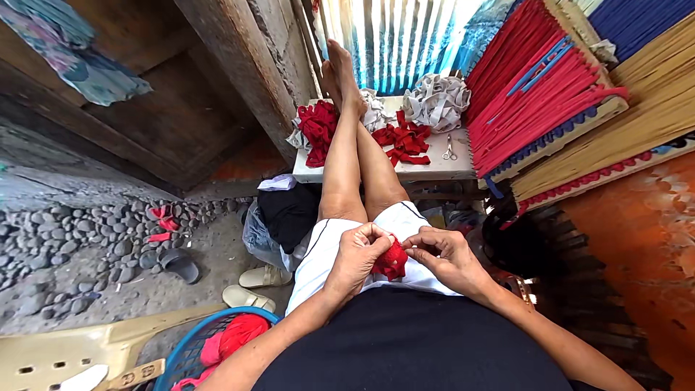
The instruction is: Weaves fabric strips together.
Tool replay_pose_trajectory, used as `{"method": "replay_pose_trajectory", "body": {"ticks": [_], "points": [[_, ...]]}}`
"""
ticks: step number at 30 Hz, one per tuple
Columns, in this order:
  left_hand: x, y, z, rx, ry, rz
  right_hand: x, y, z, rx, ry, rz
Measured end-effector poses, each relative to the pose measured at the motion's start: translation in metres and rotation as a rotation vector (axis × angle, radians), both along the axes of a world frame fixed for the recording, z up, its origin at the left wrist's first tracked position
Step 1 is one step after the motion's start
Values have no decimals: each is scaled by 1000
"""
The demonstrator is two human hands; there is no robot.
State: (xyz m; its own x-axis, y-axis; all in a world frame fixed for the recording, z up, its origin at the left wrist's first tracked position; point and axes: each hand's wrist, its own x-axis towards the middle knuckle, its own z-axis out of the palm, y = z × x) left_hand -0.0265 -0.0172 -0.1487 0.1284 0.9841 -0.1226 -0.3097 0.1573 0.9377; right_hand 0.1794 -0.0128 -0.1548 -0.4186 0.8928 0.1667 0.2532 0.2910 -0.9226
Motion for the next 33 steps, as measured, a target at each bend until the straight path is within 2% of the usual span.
{"method": "replay_pose_trajectory", "body": {"ticks": [10, 19, 28, 33], "points": [[-1, 0, 0, 43, 65, -30, 2, -1, 0, 59, -36, -6], [4, 1, -15, 371, 243, -41, 2, 1, -4, -16, -50, -65], [10, 1, -20, 378, 240, -1, 4, 0, -7, -75, -1, -114], [10, 5, -30, 630, 375, 56, 3, 1, -8, -79, 25, -138]]}}
